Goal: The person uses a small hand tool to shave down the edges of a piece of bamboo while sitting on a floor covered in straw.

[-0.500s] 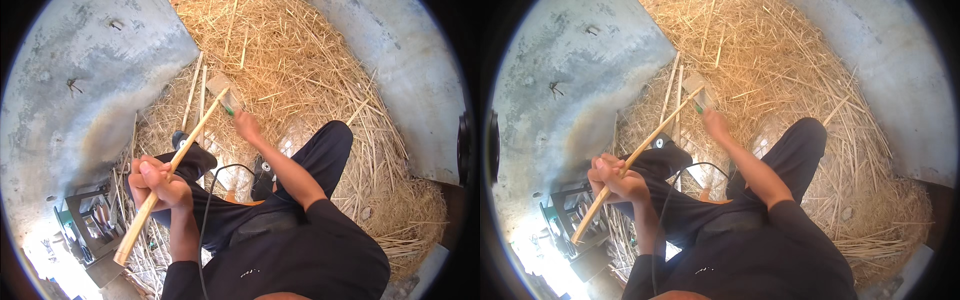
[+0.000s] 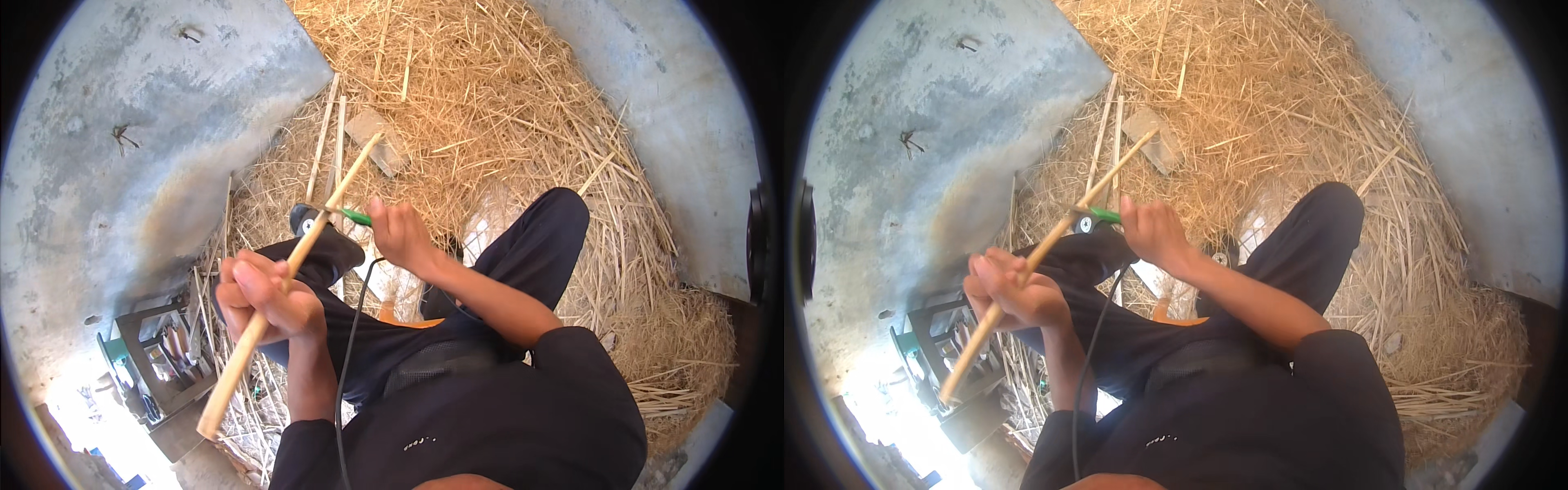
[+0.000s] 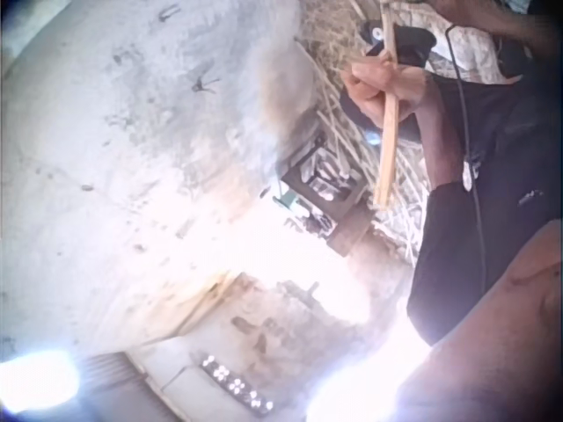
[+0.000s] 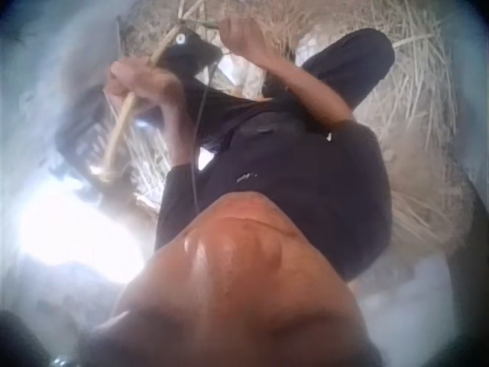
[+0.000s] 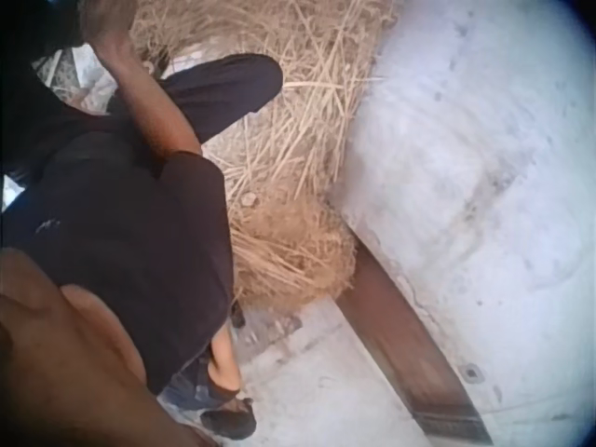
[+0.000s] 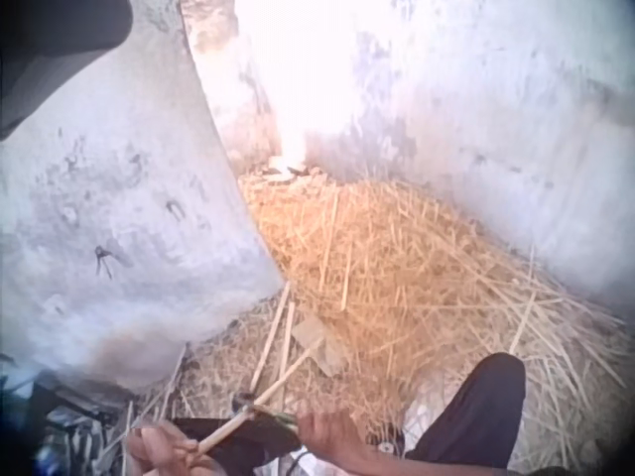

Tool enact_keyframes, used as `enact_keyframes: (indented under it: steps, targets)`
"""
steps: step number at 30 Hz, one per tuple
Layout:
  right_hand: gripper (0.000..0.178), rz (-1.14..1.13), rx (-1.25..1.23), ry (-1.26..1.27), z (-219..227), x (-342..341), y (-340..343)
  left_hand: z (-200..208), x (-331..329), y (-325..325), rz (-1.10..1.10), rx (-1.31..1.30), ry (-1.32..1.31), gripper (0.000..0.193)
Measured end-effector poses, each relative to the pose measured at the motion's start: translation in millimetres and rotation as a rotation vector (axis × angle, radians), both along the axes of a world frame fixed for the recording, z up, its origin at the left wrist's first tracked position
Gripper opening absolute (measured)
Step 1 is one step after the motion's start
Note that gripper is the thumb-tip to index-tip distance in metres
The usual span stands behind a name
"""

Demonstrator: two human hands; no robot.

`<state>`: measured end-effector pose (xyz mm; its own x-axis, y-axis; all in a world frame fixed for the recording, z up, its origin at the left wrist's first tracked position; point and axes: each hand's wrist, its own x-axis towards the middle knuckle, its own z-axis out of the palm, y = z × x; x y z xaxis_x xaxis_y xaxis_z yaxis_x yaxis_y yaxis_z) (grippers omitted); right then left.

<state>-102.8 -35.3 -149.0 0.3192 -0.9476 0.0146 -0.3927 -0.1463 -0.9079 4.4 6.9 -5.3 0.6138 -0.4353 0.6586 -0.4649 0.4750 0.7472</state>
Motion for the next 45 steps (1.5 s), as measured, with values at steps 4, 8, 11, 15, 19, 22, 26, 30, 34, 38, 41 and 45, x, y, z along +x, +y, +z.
enact_keyframes:
  steps: [4,8,11,15,19,22,26,30,34,38,41,45]
  targets:
    - [0.056,-0.010,-0.014,0.215,7.2,-1.0,-33.3,11.3,7.7,-13.9,0.138,0.014,-0.042,0.032]
    - [0.053,0.036,-0.174,0.070,11.4,-0.7,-0.3,3.8,2.5,3.5,0.049,0.065,-0.136,0.032]
    - [0.058,-0.094,-0.059,0.152,-26.3,-12.5,-14.1,5.9,-6.9,-1.0,0.063,0.053,-0.103,0.031]
    - [0.061,0.040,0.028,0.041,18.6,-21.6,-5.2,2.3,-4.9,3.6,-0.061,0.026,-0.216,0.029]
    - [0.059,-0.098,-0.233,0.116,-12.8,-19.5,-8.6,-5.3,-3.0,-1.2,-0.103,-0.066,-0.252,0.028]
    - [0.061,-0.068,0.114,0.037,-0.5,-23.5,-15.9,-2.0,-5.6,2.1,-0.050,-0.033,-0.242,0.029]
    - [0.053,0.051,-0.068,0.017,14.6,-15.9,4.3,-4.6,-7.3,1.8,-0.002,0.018,-0.200,0.031]
    - [0.051,-0.115,0.083,0.154,-50.9,-23.6,-37.4,2.0,-3.0,2.9,0.006,0.038,-0.169,0.029]
    - [0.054,0.001,-0.035,0.124,-9.0,-20.0,-24.2,-1.2,-1.2,1.7,0.027,0.021,-0.231,0.030]
    - [0.057,-0.050,-0.086,0.151,-29.6,-17.0,-9.8,0.9,-6.1,4.9,-0.002,0.021,-0.178,0.030]
    - [0.057,-0.116,-0.113,0.294,-66.9,-25.4,-38.0,0.4,-0.5,0.1,0.043,-0.020,-0.151,0.031]
    - [0.054,0.040,0.043,0.171,5.5,-22.5,-23.4,2.0,-0.2,-0.7,0.081,-0.007,-0.206,0.030]
